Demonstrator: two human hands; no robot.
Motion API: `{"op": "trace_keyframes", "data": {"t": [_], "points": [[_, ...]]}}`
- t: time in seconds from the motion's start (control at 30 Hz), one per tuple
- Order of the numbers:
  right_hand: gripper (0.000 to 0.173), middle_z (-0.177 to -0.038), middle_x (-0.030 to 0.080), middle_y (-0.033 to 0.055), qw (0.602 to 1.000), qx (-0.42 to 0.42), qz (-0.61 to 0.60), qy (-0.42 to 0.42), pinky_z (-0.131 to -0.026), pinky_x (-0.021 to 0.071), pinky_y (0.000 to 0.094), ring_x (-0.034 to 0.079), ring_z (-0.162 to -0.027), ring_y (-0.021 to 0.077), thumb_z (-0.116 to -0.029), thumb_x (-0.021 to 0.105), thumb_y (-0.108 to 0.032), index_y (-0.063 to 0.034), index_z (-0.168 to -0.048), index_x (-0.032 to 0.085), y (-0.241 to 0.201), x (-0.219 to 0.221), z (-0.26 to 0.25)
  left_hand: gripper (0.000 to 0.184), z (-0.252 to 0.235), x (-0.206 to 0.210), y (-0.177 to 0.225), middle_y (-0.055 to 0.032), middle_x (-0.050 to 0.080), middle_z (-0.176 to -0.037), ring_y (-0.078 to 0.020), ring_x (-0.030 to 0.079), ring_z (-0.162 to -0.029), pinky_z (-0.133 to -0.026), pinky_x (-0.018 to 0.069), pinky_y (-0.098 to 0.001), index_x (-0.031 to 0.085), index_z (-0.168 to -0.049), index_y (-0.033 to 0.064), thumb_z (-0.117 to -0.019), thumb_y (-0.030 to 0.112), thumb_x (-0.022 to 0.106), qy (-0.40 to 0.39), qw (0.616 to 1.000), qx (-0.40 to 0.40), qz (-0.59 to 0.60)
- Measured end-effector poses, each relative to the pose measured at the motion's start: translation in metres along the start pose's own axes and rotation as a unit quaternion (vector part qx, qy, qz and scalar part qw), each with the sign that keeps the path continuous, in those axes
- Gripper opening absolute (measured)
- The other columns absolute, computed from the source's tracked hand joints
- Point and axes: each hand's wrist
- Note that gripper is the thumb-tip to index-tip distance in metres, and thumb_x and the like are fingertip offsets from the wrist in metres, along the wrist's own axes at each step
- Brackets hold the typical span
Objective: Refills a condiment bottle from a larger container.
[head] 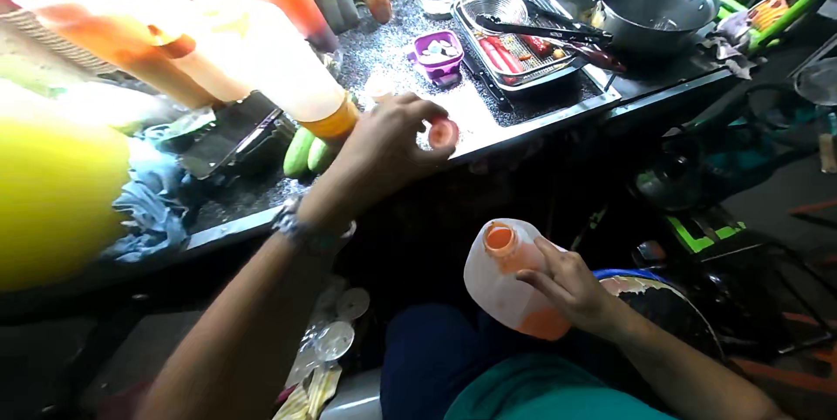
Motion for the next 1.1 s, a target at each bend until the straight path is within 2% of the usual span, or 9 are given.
{"op": "trace_keyframes", "data": {"t": [0.1, 0.23, 0.33, 0.4, 0.5, 0.57, 0.63, 0.87, 1.1], "points": [[0.055, -0.064, 0.053, 0.0063, 1.0, -0.017, 0.013, 0.003, -0.055, 0.0474, 0.0231, 0.053, -0.056, 0.0095, -0.1089, 0.041, -0.048, 0.0029, -0.102, 0.06, 0.002, 0.002, 0.005, 0.041, -0.036, 0.027, -0.041, -0.0293, 0.064, -0.121, -0.0465, 0.062, -0.111, -0.097, 0.0467, -0.0644, 0.066, -0.125, -0.0045, -0.0942, 0.022, 0.073, -0.014, 0.99, -0.137, -0.014], [0.056, -0.064, 0.058, 0.0065, 0.999, -0.025, 0.004, 0.021, -0.055, 0.0534, 0.0242, 0.059, -0.055, 0.01, -0.11, 0.038, -0.047, 0.0033, -0.107, 0.062, 0.008, 0.003, 0.011, 0.05, -0.058, 0.075, -0.078, -0.0323, 0.057, -0.134, -0.0511, 0.053, -0.127, -0.106, 0.0388, -0.0675, 0.058, -0.138, -0.0045, -0.098, 0.024, 0.068, 0.031, 0.983, -0.166, -0.066], [0.054, -0.069, 0.061, 0.0053, 0.998, -0.033, -0.013, 0.044, -0.059, 0.0548, 0.0216, 0.061, -0.06, 0.0074, -0.1101, 0.038, -0.047, 0.0004, -0.108, 0.063, 0.013, 0.003, 0.015, 0.06, -0.044, 0.072, -0.076, -0.0319, 0.052, -0.143, -0.0557, 0.046, -0.131, -0.106, 0.0315, -0.0726, 0.056, -0.143, 0.0045, -0.0951, 0.038, 0.069, 0.258, 0.951, -0.088, -0.143], [0.053, -0.073, 0.063, 0.0053, 0.997, -0.044, -0.027, 0.057, -0.064, 0.0555, 0.02, 0.063, -0.066, 0.0059, -0.1097, 0.039, -0.047, -0.0005, -0.108, 0.063, 0.017, 0.004, 0.016, 0.069, -0.027, 0.052, -0.068, -0.0336, 0.048, -0.146, -0.057, 0.043, -0.132, -0.104, 0.0305, -0.0711, 0.055, -0.145, 0.009, -0.0908, 0.049, 0.07, 0.426, 0.88, -0.09, -0.189], [0.052, -0.077, 0.063, 0.0046, 0.996, -0.055, -0.055, 0.042, -0.066, 0.0554, 0.0186, 0.063, -0.07, 0.0041, -0.1097, 0.038, -0.047, -0.0016, -0.108, 0.063, 0.02, 0.003, 0.013, 0.112, -0.004, 0.023, -0.082, -0.041, 0.029, -0.155, -0.057, 0.026, -0.144, -0.116, 0.0196, -0.0649, 0.037, -0.152, -0.0087, -0.0777, 0.066, 0.075, 0.588, 0.779, -0.164, -0.143], [0.052, -0.076, 0.063, 0.0042, 0.996, -0.054, -0.071, 0.012, -0.064, 0.0568, 0.0199, 0.064, -0.067, 0.0046, -0.1098, 0.038, -0.047, -0.0012, -0.108, 0.062, 0.02, 0.001, 0.011, 0.139, 0.005, 0.013, -0.099, -0.0358, 0.008, -0.164, -0.0459, 0.014, -0.153, -0.125, 0.0151, -0.05, 0.008, -0.159, -0.0091, -0.0685, 0.065, 0.083, 0.588, 0.783, -0.206, -0.001], [0.053, -0.072, 0.061, 0.0023, 0.997, -0.042, -0.068, -0.019, -0.061, 0.0565, 0.0194, 0.063, -0.063, 0.0033, -0.1097, 0.035, -0.049, -0.0018, -0.108, 0.06, 0.015, -0.001, 0.009, 0.146, 0.006, 0.016, -0.12, -0.0283, 0.01, -0.167, -0.0313, 0.025, -0.153, -0.123, 0.0279, -0.038, -0.003, -0.161, -0.0032, -0.0645, 0.053, 0.092, 0.565, 0.791, -0.21, 0.106], [0.057, -0.062, 0.048, 0.0007, 1.0, -0.006, -0.01, -0.029, -0.051, 0.0469, 0.0215, 0.049, -0.052, 0.005, -0.1084, 0.036, -0.054, -0.0013, -0.1, 0.058, 0.005, -0.007, -0.005, 0.125, 0.031, 0.031, -0.108, -0.0271, 0.052, -0.144, -0.0211, 0.057, -0.131, -0.112, 0.0431, -0.034, 0.015, -0.158, -0.0081, -0.0703, 0.044, 0.089, 0.513, 0.816, -0.224, 0.143], [0.06, -0.06, 0.048, 0.0027, 0.971, -0.088, 0.161, -0.156, -0.049, 0.0447, 0.0232, 0.051, -0.053, 0.0077, -0.1086, 0.032, -0.055, -0.0024, -0.095, 0.058, -0.051, -0.047, -0.051, 0.109, 0.152, 0.094, -0.014, -0.0175, 0.061, -0.133, -0.0146, 0.062, -0.121, -0.104, 0.0518, -0.0349, 0.035, -0.151, -0.0024, -0.0679, 0.042, 0.091, 0.434, 0.871, -0.158, 0.166]]}}
Point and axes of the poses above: each hand's wrist, its own z-axis away from the middle knuckle, its own x-axis out of the palm, y = z × x
